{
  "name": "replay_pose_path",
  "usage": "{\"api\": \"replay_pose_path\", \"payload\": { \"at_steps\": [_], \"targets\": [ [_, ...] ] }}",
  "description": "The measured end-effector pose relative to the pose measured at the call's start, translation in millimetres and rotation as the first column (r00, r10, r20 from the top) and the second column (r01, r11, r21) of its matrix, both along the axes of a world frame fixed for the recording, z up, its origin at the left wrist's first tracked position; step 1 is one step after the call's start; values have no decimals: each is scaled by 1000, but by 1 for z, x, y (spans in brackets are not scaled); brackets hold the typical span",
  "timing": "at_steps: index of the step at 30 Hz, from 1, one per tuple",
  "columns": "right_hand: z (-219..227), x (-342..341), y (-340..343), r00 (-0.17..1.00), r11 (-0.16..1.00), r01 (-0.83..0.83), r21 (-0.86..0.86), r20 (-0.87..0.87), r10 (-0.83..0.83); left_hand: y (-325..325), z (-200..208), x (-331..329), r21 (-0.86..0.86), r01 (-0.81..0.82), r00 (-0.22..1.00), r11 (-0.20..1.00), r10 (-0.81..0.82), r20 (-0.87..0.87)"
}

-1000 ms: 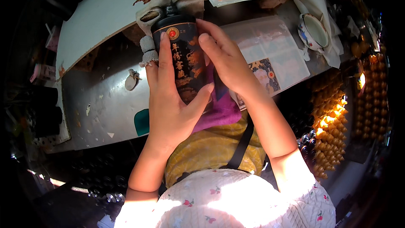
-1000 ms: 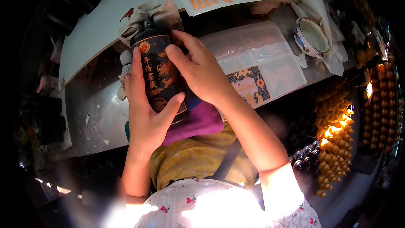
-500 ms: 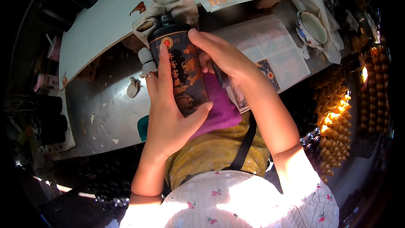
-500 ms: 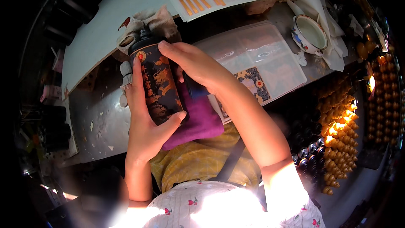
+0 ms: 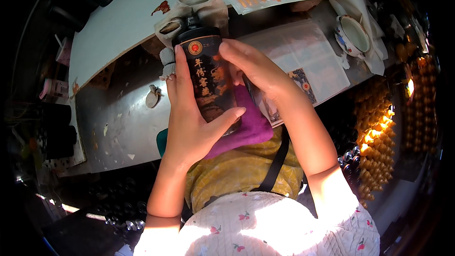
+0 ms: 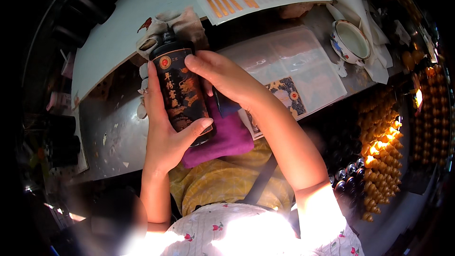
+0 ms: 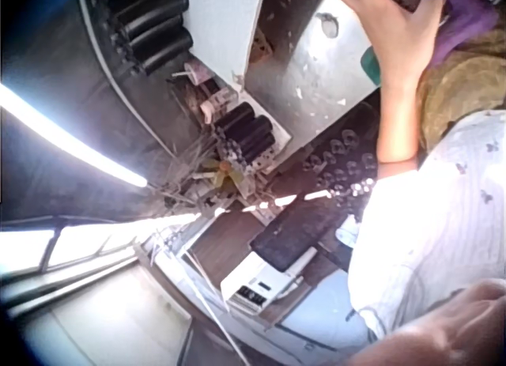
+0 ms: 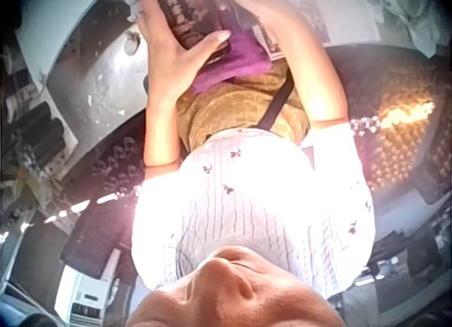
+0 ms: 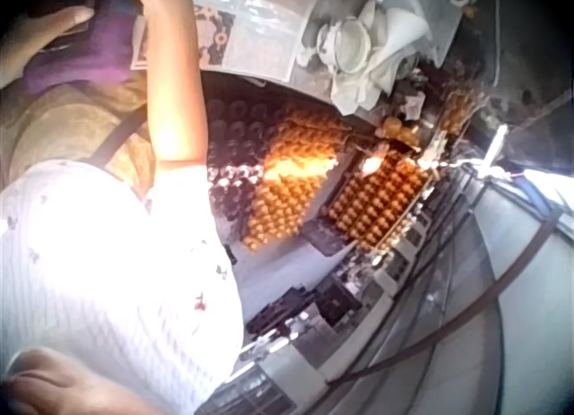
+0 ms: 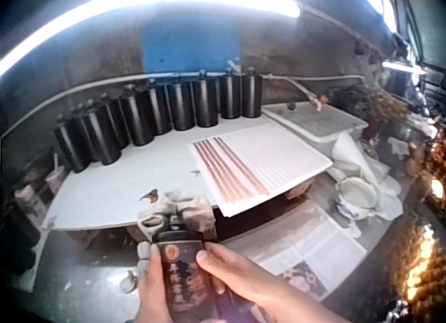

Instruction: The person applies a printed label to a cylindrical container, smoothing it with a blue tool. They then apply a thin orange strip around the container's rim, smoothing it with the same tool. The process is repeated for a second container.

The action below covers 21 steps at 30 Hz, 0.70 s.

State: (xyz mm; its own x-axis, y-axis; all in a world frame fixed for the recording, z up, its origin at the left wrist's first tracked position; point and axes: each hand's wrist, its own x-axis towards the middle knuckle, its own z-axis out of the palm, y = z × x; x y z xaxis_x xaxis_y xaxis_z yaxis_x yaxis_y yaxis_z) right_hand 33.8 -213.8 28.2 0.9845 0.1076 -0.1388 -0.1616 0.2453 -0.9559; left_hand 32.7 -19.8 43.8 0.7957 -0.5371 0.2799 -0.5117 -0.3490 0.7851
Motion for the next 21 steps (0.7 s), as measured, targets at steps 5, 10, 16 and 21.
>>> {"api": "replay_pose_path", "payload": {
  "at_steps": [5, 10, 16, 21],
  "targets": [
    [-7, -9, 6, 989, 990, 106, -97, 112, -95, 7, -9, 3, -213, 26, 965, 977, -80, -250],
    [-12, -45, 23, 898, 755, 276, -595, 439, 18, 25, -43, 20, -131, 76, 995, 989, -85, -59],
    [-9, -54, 26, 886, 657, 319, -683, 461, 49, 18, -3, 13, -174, 94, 976, 980, -126, -180],
    [-9, -54, 27, 890, 648, 305, -698, 451, 67, 21, -28, 17, -136, 55, 977, 989, -81, -196]
  ]
}}
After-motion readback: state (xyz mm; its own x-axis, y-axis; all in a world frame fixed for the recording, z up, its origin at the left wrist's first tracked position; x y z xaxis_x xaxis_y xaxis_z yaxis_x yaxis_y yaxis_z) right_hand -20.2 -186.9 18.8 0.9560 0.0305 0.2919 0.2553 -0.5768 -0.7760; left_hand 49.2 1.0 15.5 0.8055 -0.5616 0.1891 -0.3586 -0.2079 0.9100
